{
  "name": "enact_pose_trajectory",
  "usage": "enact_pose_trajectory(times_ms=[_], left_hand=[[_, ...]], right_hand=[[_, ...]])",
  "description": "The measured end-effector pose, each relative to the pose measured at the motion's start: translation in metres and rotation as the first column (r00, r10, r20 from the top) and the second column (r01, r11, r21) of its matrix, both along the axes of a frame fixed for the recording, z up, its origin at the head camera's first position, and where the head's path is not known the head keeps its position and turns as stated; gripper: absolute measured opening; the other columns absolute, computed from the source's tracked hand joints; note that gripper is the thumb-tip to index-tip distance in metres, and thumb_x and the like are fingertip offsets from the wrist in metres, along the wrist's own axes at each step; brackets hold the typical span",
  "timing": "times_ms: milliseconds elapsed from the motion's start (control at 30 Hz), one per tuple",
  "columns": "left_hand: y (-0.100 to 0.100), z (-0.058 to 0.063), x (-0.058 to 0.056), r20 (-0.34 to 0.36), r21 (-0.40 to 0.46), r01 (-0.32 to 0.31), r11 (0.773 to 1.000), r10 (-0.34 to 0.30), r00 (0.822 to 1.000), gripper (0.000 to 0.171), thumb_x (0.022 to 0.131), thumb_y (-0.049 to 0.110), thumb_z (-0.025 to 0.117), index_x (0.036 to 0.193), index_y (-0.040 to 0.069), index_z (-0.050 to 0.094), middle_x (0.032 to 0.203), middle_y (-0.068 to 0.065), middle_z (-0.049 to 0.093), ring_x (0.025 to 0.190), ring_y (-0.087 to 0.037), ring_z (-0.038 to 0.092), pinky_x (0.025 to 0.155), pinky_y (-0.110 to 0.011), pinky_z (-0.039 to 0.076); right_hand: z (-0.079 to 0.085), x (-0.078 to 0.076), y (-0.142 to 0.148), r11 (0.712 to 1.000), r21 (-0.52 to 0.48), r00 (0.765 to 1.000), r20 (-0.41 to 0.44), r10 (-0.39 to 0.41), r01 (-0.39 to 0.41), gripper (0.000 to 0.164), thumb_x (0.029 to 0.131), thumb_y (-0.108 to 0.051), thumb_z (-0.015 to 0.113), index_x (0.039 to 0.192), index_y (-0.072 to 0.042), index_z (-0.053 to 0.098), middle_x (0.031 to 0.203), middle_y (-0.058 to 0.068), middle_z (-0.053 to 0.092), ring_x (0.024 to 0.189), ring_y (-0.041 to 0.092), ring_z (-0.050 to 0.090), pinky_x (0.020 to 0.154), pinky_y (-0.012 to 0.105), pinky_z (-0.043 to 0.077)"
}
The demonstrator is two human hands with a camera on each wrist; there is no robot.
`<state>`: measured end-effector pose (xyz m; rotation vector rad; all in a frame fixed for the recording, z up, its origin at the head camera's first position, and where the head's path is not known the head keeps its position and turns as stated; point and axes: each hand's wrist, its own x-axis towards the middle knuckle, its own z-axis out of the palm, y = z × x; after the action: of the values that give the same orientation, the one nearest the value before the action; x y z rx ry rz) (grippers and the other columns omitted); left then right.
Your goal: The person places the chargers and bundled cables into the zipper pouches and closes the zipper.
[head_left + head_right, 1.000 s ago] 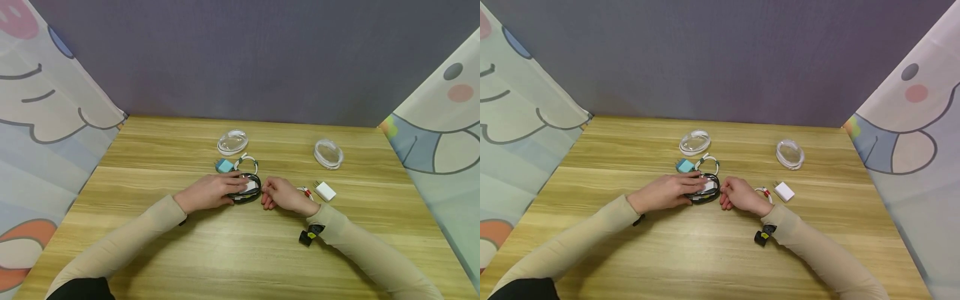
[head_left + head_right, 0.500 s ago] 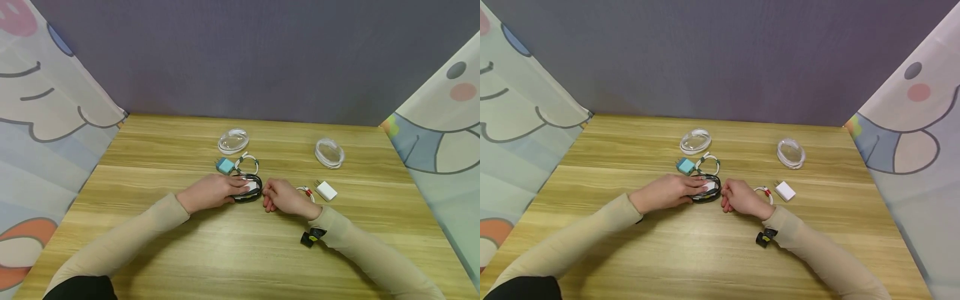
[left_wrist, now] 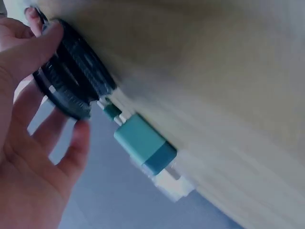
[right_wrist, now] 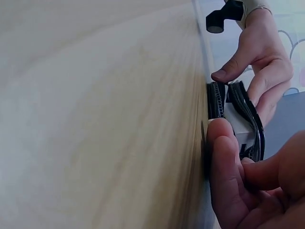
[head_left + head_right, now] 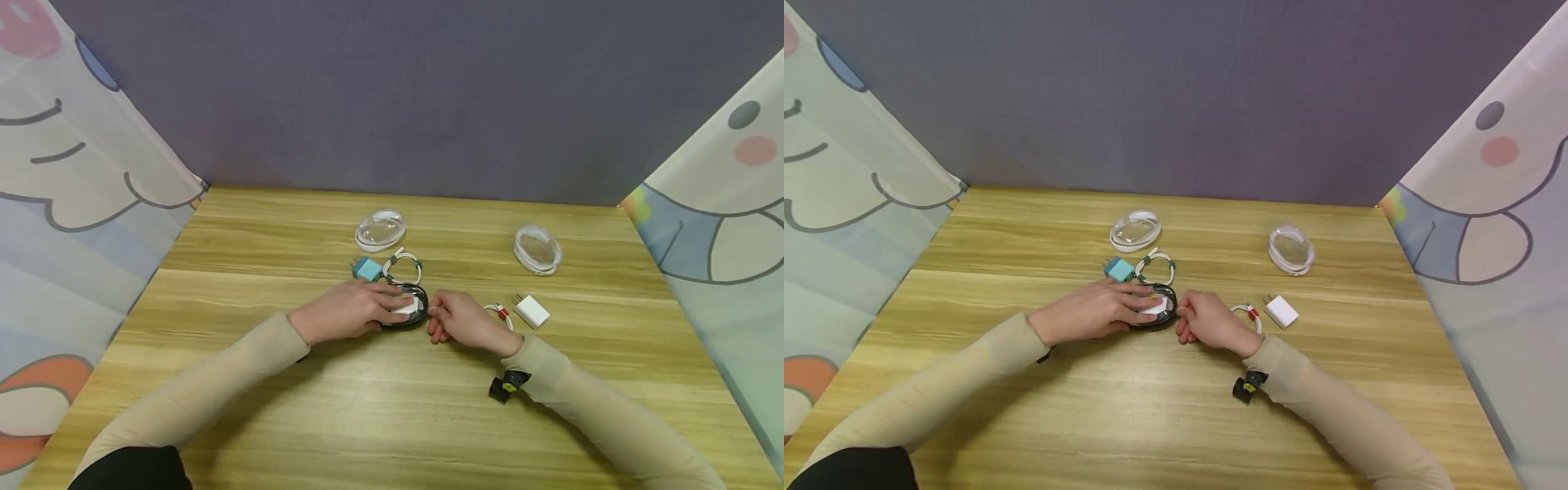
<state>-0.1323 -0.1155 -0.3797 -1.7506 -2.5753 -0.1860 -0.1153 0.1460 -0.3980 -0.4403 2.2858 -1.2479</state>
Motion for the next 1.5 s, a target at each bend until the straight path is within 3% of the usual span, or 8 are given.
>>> enact_pose_trajectory(times_ms=[133,267,500,767,900,1167,1333,1500], left_hand=[[0.0,0.001,0.0,0.022,-0.007,-0.028,1.0,0.028,0.999,0.052,0.083,0.015,0.081,0.132,0.027,0.067,0.148,0.004,0.05,0.135,-0.02,0.048,0.097,-0.038,0.05],[0.001,0.001,0.003,0.023,-0.007,-0.064,0.998,0.064,0.998,0.05,0.087,0.012,0.077,0.133,0.03,0.066,0.147,0.003,0.051,0.134,-0.016,0.048,0.084,-0.037,0.056],[0.002,-0.001,0.006,0.0,0.009,-0.085,0.996,0.085,0.996,0.049,0.089,0.011,0.074,0.132,0.032,0.066,0.144,0.003,0.054,0.129,-0.014,0.053,0.075,-0.036,0.057],[0.005,0.0,0.007,-0.041,0.021,-0.081,0.996,0.082,0.996,0.047,0.092,0.008,0.068,0.133,0.031,0.066,0.139,0.0,0.059,0.122,-0.018,0.059,0.072,-0.038,0.058],[0.004,0.0,0.007,-0.036,0.012,-0.084,0.996,0.084,0.996,0.05,0.091,0.006,0.068,0.136,0.03,0.064,0.141,0.0,0.057,0.124,-0.02,0.058,0.074,-0.037,0.058],[0.004,-0.001,0.008,0.073,0.108,-0.118,0.987,0.11,0.991,0.046,0.089,0.022,0.077,0.134,0.018,0.066,0.138,0.0,0.06,0.128,-0.02,0.054,0.097,-0.038,0.051],[0.01,0.002,0.01,0.141,0.184,-0.201,0.962,0.177,0.974,0.028,0.091,0.019,0.075,0.116,0.01,0.07,0.121,-0.005,0.069,0.108,-0.017,0.066,0.088,-0.033,0.055],[0.014,0.006,0.012,0.225,0.18,-0.312,0.933,0.269,0.936,0.022,0.095,0.024,0.07,0.111,0.01,0.073,0.114,-0.005,0.072,0.094,-0.014,0.069,0.078,-0.031,0.057]], right_hand=[[0.001,0.003,0.001,1.0,0.009,1.0,0.018,0.001,-0.001,0.02,0.105,-0.004,0.045,0.09,0.001,0.057,0.072,0.005,0.068,0.058,0.019,0.067,0.055,0.032,0.057],[0.003,0.007,0.0,1.0,0.007,1.0,0.03,0.002,-0.002,0.019,0.105,-0.004,0.045,0.091,0.001,0.056,0.072,0.005,0.068,0.058,0.02,0.067,0.055,0.032,0.057],[0.002,0.013,-0.002,1.0,-0.013,0.999,0.041,-0.004,0.004,0.019,0.105,-0.003,0.044,0.091,0.002,0.056,0.073,0.006,0.068,0.059,0.02,0.067,0.055,0.032,0.057],[0.001,0.013,0.002,0.996,-0.089,0.995,0.095,0.013,-0.004,0.019,0.105,-0.003,0.043,0.092,0.005,0.055,0.074,0.01,0.069,0.061,0.024,0.069,0.057,0.035,0.058],[0.001,0.01,0.004,0.997,-0.074,0.995,0.088,0.041,-0.034,0.019,0.105,-0.003,0.044,0.093,0.005,0.056,0.074,0.009,0.069,0.062,0.023,0.069,0.057,0.034,0.058],[0.003,0.002,0.004,0.996,-0.027,0.993,0.072,0.09,-0.088,0.021,0.104,-0.002,0.046,0.093,0.004,0.063,0.075,0.006,0.069,0.064,0.019,0.069,0.059,0.032,0.058],[0.001,0.001,0.003,0.996,-0.082,0.994,0.102,0.049,-0.041,0.022,0.104,-0.001,0.045,0.094,0.008,0.061,0.079,0.011,0.069,0.068,0.02,0.07,0.061,0.033,0.059],[-0.002,0.0,0.002,0.994,-0.11,0.993,0.121,0.016,-0.003,0.021,0.104,-0.002,0.045,0.094,0.009,0.061,0.081,0.013,0.07,0.071,0.023,0.071,0.062,0.032,0.059]])
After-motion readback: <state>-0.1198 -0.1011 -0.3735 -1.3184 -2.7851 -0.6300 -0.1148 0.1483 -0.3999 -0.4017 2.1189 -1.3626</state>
